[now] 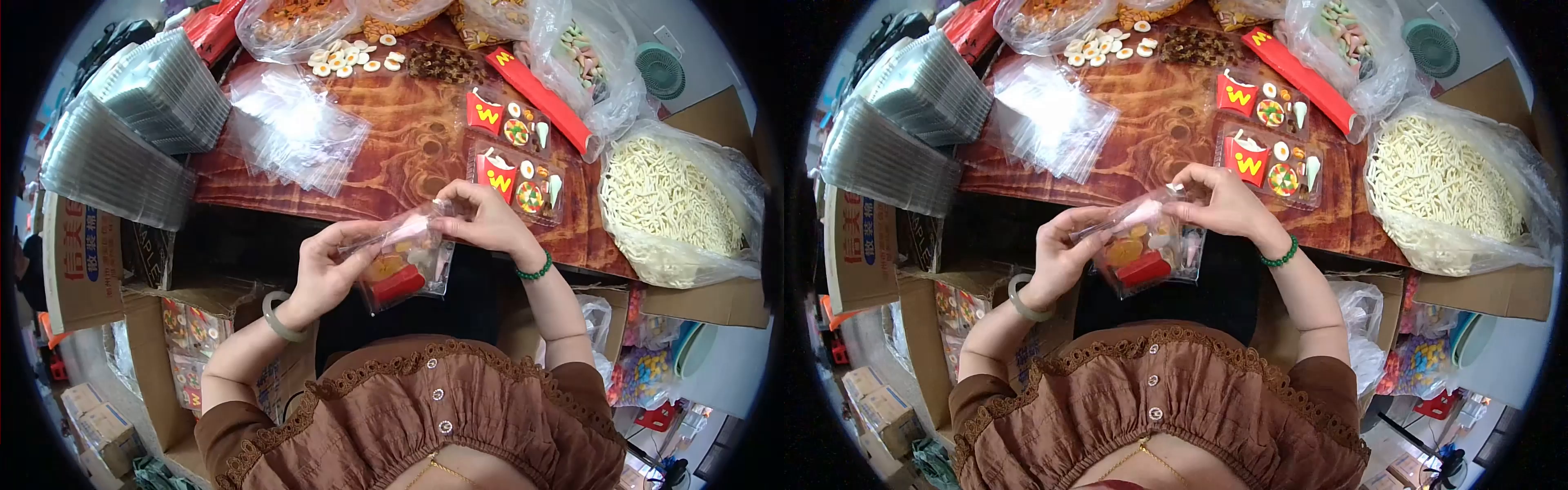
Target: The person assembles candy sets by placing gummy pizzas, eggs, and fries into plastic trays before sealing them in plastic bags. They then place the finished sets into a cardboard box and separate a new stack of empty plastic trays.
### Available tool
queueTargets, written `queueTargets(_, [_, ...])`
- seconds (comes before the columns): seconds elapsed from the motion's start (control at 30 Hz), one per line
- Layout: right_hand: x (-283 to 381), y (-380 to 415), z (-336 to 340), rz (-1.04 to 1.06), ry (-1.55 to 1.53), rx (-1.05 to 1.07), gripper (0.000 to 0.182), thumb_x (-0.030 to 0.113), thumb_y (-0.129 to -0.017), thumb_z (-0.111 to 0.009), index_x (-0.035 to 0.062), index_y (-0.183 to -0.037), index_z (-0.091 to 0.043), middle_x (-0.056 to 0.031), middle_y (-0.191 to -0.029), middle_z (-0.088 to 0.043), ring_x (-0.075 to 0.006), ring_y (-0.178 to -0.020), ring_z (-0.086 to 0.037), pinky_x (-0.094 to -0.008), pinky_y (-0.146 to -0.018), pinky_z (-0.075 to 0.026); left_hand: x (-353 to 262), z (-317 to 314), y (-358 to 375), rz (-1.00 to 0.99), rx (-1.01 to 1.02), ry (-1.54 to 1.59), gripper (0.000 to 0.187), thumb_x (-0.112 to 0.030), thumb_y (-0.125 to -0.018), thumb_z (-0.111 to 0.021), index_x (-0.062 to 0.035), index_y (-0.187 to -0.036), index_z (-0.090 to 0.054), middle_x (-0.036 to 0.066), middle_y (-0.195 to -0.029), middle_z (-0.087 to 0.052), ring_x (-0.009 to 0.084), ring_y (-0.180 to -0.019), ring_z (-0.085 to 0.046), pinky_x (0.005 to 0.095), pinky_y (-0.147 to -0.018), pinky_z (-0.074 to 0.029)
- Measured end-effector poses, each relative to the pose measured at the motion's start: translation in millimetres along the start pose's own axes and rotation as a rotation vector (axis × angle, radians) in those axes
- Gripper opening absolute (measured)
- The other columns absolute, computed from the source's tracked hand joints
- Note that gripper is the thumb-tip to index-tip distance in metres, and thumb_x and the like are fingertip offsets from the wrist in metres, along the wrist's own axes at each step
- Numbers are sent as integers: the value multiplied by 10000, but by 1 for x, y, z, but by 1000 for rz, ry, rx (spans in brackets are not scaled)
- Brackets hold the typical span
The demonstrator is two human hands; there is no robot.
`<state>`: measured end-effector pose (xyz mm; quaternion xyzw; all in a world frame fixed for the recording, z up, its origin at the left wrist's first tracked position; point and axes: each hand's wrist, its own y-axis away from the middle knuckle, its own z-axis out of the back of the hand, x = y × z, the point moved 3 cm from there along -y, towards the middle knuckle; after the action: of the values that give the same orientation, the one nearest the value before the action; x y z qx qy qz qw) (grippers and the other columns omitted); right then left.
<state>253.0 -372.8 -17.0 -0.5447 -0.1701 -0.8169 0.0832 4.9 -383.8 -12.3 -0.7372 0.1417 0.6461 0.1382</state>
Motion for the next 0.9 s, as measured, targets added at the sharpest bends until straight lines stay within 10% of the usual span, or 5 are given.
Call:
queueTargets(0.1, [-2,4,22,-265,-260,128,485,500,-873,-634,16,-906,-661,-55,-696,-660,-34,-567,-535,-166,-499,-391,-45,0,14,-377,-46,-263,266,98,-817,-592,43,-1076,-624,176,-1057,-675,167,-907,-673,255,-731,-545])
queueTargets(0.27, [18,9,0,-158,-352,384,502,483,-893,-603,10,-1062,-626,-20,-885,-682,-1,-656,-544,-142,-491,-352,-87,-41,36,-950,484,-588,251,-69,-800,-666,-29,-1048,-666,170,-1160,-643,321,-1101,-620,390,-886,-527])
queueTargets(0.4, [48,14,6,-138,-542,371,341,151,-871,-689,-19,-1147,-584,-18,-968,-667,-42,-818,-595,-189,-663,-469,-73,-33,49,-831,382,-555,662,-322,-746,-778,-40,-1288,-523,204,-1375,-472,403,-1327,-380,514,-1099,-260])
queueTargets(0.63, [-13,4,-48,146,403,399,380,283,-780,-731,32,-1050,-636,-160,-880,-686,-295,-832,-672,-379,-710,-516,49,36,26,163,-206,-568,1007,-249,-688,-847,47,-1418,-221,248,-1440,-311,346,-1305,-374,386,-1058,-349])
queueTargets(0.9, [100,-61,-38,436,458,-35,314,271,-795,-744,57,-1014,-676,-67,-809,-630,-175,-719,-594,-292,-636,-467,68,15,40,32,-43,-769,926,-10,-685,-719,37,-1435,-178,310,-1494,-81,445,-1237,-406,416,-1011,-403])
